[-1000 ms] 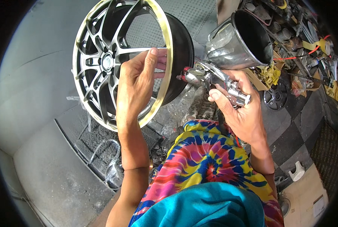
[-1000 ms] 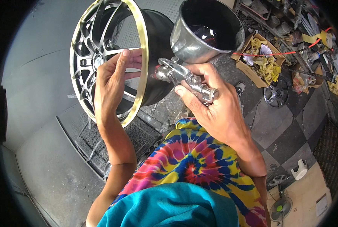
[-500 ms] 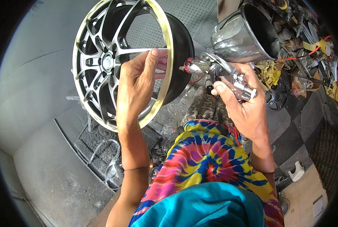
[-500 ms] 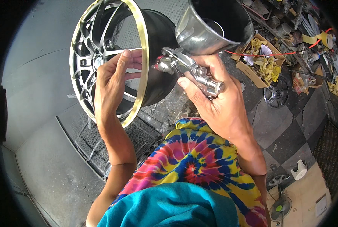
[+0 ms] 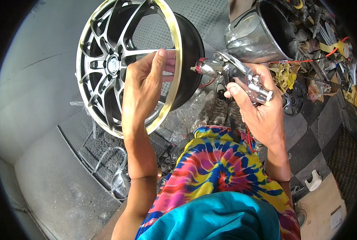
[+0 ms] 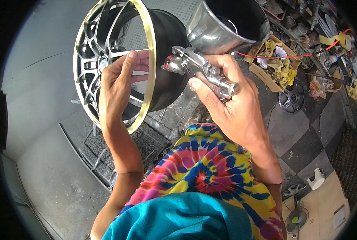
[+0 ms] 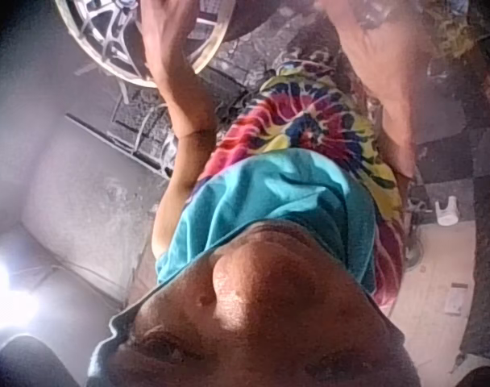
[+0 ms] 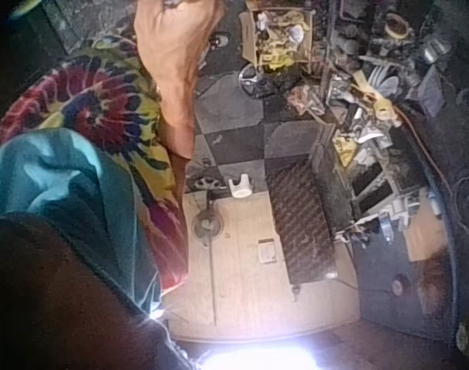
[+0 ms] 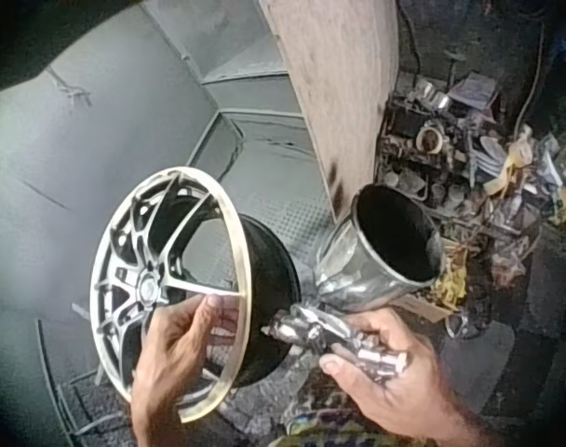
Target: The person prepares a paint sprayer and applies paint to a car rim that is mounted on a stand.
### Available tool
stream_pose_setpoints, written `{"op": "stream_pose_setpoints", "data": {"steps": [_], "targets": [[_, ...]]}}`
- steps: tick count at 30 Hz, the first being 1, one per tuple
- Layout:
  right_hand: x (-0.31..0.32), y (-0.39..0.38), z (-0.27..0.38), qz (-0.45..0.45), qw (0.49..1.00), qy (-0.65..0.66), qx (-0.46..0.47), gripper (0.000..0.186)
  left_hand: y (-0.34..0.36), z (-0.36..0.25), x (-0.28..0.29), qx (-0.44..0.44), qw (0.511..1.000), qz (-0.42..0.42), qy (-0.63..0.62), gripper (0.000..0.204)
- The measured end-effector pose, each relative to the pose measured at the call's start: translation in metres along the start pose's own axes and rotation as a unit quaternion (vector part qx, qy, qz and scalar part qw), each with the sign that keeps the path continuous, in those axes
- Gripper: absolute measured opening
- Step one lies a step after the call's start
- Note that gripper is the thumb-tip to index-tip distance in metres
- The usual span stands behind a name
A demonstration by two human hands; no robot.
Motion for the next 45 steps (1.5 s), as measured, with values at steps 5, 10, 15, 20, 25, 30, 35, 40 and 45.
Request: {"op": "stream_pose_setpoints", "data": {"steps": [5,10,15,20,25,30,35,40,45], "targets": [[-0.002,-0.005,0.001,-0.024,1.0,0.018,-0.002,0.033,0.001,0.003,0.0,0.006,1.0,-0.005,0.004,0.047],[-0.005,-0.011,0.002,-0.011,1.0,0.029,-0.002,0.032,0.001,0.001,0.0,0.008,1.0,-0.001,0.0,0.048],[-0.012,-0.016,0.002,0.039,0.999,-0.001,-0.028,0.035,0.001,0.002,0.001,0.006,1.0,-0.003,0.003,0.049],[-0.014,-0.019,0.003,0.048,0.998,-0.017,-0.03,0.035,-0.001,0.0,0.001,0.003,1.0,-0.006,-0.003,0.048],[-0.017,-0.019,0.007,0.038,0.999,-0.027,0.003,0.031,-0.001,0.003,0.003,0.006,1.0,-0.011,-0.009,0.047],[-0.015,-0.025,0.001,0.037,0.999,0.027,-0.014,0.032,-0.005,0.0,0.004,0.0,1.0,-0.018,0.018,0.046],[-0.009,-0.024,-0.003,0.033,0.999,0.015,-0.016,0.032,-0.011,0.0,0.009,0.023,0.998,-0.045,0.045,0.046],[-0.007,-0.023,-0.003,0.024,0.999,0.019,-0.018,0.034,-0.015,0.009,0.012,0.048,0.997,-0.013,0.055,0.048],[-0.01,-0.022,-0.002,0.027,0.999,0.013,-0.014,0.035,-0.016,0.015,0.007,0.056,0.997,0.017,0.045,0.05]]}}
Point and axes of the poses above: each hand's wrist, its own y-axis towards the middle knuckle, its own x-axis out of the back of the hand, z = x × y, the point moved 10 cm from there along y, towards the middle knuckle, and after that the axes turned 3 degrees about -y, right-handed, at the moved point
